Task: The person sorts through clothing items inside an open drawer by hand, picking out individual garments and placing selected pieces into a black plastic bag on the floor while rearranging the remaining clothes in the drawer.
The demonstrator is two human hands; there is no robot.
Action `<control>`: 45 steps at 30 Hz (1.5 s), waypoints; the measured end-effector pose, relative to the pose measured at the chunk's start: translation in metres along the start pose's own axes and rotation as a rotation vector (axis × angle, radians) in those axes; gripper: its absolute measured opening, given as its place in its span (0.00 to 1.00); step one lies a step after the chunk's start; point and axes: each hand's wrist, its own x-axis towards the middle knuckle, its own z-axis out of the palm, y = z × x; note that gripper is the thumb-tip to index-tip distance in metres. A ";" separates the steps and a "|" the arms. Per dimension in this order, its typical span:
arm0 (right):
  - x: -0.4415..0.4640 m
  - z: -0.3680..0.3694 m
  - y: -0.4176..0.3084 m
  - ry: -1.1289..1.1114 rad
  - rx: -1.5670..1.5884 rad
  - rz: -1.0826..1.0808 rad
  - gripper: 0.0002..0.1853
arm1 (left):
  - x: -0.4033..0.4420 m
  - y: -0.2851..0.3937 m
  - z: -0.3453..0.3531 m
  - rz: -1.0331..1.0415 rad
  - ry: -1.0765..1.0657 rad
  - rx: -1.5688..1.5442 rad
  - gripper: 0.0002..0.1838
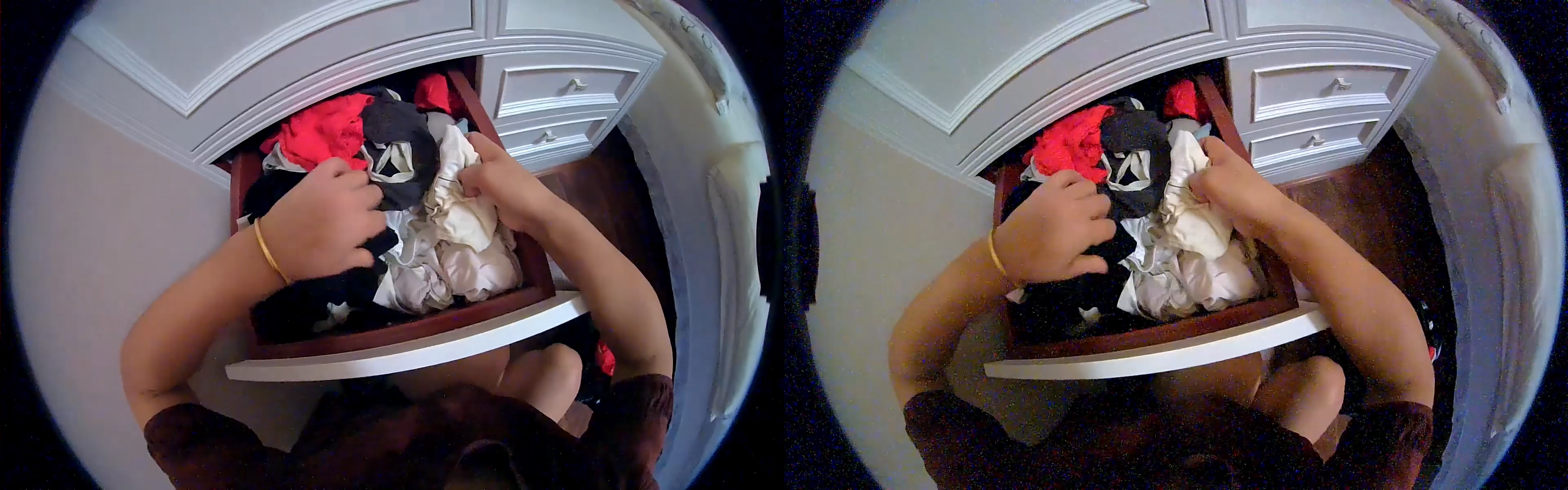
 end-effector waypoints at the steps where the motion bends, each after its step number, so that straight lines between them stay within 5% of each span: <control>1: 0.003 -0.001 0.001 -0.009 0.082 0.008 0.19 | -0.010 -0.006 0.017 -0.067 -0.088 -0.075 0.21; 5: 0.005 -0.010 -0.007 -0.189 0.474 0.108 0.22 | -0.016 0.020 0.065 -0.048 -0.818 -0.313 0.18; 6: 0.007 -0.014 -0.006 -0.254 0.570 0.147 0.23 | -0.019 0.039 0.073 0.012 -0.736 -0.287 0.14; 7: 0.007 -0.015 -0.006 -0.282 0.585 0.103 0.24 | -0.011 0.049 0.084 0.020 -0.884 -0.139 0.16; 10: -0.006 -0.018 -0.013 -0.386 0.842 0.053 0.28 | -0.004 0.044 0.093 -0.039 -0.484 -0.257 0.19; 12: -0.002 -0.026 -0.006 -0.441 0.893 0.145 0.31 | 0.002 0.045 0.099 -0.059 -0.385 -0.168 0.30; 14: -0.004 -0.029 -0.007 -0.420 0.781 0.178 0.26 | -0.002 0.050 0.109 -0.059 -0.246 0.102 0.36; 15: -0.010 -0.013 -0.018 -0.246 0.554 0.031 0.26 | 0.008 0.047 0.096 -0.231 -0.458 -0.046 0.36; 16: -0.014 0.002 -0.027 -0.075 0.323 -0.119 0.25 | 0.012 0.039 0.100 -0.263 -0.280 0.092 0.32; 18: -0.007 0.001 -0.016 -0.044 -0.231 -0.404 0.26 | 0.028 0.028 0.091 -0.441 -0.359 -0.100 0.19; 20: -0.023 0.007 -0.034 0.060 -1.126 -0.619 0.26 | 0.023 -0.005 0.116 -0.399 -0.205 0.026 0.11; 21: -0.028 0.015 -0.041 0.010 -1.376 -0.513 0.24 | 0.020 -0.013 0.119 -0.558 -0.113 0.013 0.09; 23: -0.034 0.025 -0.042 0.064 -1.691 -0.831 0.21 | 0.013 -0.036 0.118 -0.589 -0.095 0.116 0.07; 24: -0.036 0.036 -0.044 -0.004 -1.711 -0.899 0.17 | 0.010 -0.038 0.110 -0.627 -0.075 0.167 0.06; 25: -0.038 0.047 -0.047 -0.072 -1.729 -0.967 0.14 | 0.006 -0.039 0.116 -0.599 0.169 0.273 0.05; 28: -0.033 0.080 -0.038 -0.874 -1.544 -0.550 0.12 | 0.003 -0.011 0.090 -0.361 0.066 0.131 0.05; 30: -0.021 0.078 -0.014 -0.940 -1.625 -0.281 0.12 | 0.020 0.012 0.064 -0.397 -0.352 0.005 0.10; 31: -0.016 0.075 -0.004 -0.967 -1.664 -0.142 0.12 | 0.019 0.014 0.072 -0.333 -0.389 -0.067 0.12; 33: -0.005 0.056 0.010 -0.710 -1.816 -0.299 0.19 | 0.007 0.026 0.093 -0.242 -0.307 -0.214 0.18; 34: -0.002 0.046 0.015 -0.587 -1.768 -0.425 0.22 | -0.005 0.037 0.128 -0.271 -0.074 -0.060 0.21; 36: -0.003 0.043 0.017 -0.485 -1.826 -0.471 0.28 | -0.001 0.047 0.143 -0.337 0.012 0.118 0.24; 42: -0.013 0.037 0.025 -0.415 -1.833 -0.595 0.27 | 0.004 0.019 0.103 -0.323 -0.523 -0.346 0.22; 45: -0.014 0.035 0.024 -0.495 -1.802 -0.483 0.27 | -0.020 -0.027 0.049 -0.205 -0.020 -0.926 0.27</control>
